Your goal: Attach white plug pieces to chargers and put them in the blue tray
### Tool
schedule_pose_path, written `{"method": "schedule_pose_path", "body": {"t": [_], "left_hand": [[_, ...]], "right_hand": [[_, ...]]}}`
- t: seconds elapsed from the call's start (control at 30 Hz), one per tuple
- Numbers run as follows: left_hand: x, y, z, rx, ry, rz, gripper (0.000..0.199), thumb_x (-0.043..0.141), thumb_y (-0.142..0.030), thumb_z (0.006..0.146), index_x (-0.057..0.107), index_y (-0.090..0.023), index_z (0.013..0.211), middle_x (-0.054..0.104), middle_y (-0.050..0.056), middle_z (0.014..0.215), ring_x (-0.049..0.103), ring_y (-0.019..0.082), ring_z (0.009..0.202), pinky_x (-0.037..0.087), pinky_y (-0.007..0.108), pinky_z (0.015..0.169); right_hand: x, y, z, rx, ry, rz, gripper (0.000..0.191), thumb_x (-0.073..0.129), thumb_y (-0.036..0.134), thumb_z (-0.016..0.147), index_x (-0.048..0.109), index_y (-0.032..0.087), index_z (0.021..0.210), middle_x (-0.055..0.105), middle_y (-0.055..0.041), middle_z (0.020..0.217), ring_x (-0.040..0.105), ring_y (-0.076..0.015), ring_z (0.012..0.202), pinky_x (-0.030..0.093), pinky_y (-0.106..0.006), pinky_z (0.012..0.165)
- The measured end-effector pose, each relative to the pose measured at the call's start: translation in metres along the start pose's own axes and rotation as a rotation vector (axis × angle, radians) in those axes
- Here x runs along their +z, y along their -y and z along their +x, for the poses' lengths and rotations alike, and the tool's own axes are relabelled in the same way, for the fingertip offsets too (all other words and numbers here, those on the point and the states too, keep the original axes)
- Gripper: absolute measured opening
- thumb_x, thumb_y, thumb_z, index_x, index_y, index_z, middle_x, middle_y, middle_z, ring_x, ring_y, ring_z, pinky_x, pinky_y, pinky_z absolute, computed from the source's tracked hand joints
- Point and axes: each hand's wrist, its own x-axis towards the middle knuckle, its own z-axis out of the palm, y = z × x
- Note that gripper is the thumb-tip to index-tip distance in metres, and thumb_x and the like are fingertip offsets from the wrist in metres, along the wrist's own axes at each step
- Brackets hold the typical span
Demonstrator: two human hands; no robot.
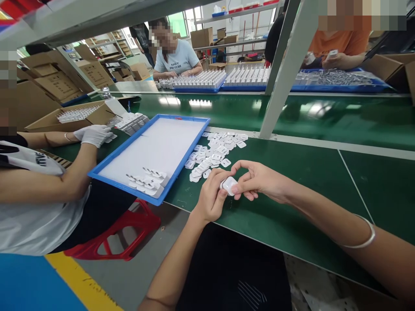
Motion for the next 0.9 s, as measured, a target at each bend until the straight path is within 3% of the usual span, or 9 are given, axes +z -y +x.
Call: {"method": "schedule_pose_path", "body": {"t": [0.53,0.9], "left_hand": [[0.0006,0.0017,0.0008,0.072,0.018,-0.020,0.042,0.034,-0.041,0.104,0.055,-0.016,0.130,0.062,0.013,0.109,0.056,0.023,0.098,0.049,0.040,0.082],[0.0013,0.0016,0.0002,0.016,0.053,-0.048,0.043,0.032,-0.043,0.105,0.054,-0.019,0.132,0.060,0.013,0.113,0.055,0.024,0.103,0.048,0.041,0.087]], "right_hand": [[-0.0018,0.0022,-0.0015,0.061,0.014,-0.038,0.046,0.086,0.028,0.070,0.051,0.016,0.097,0.074,-0.0027,0.066,0.050,-0.0053,0.045,0.033,-0.017,0.043],[0.0045,0.0059,-0.0034,0.036,-0.068,-0.116,0.042,0.084,0.026,0.070,0.049,0.018,0.093,0.071,-0.0005,0.060,0.050,-0.0067,0.043,0.033,-0.018,0.043]]}}
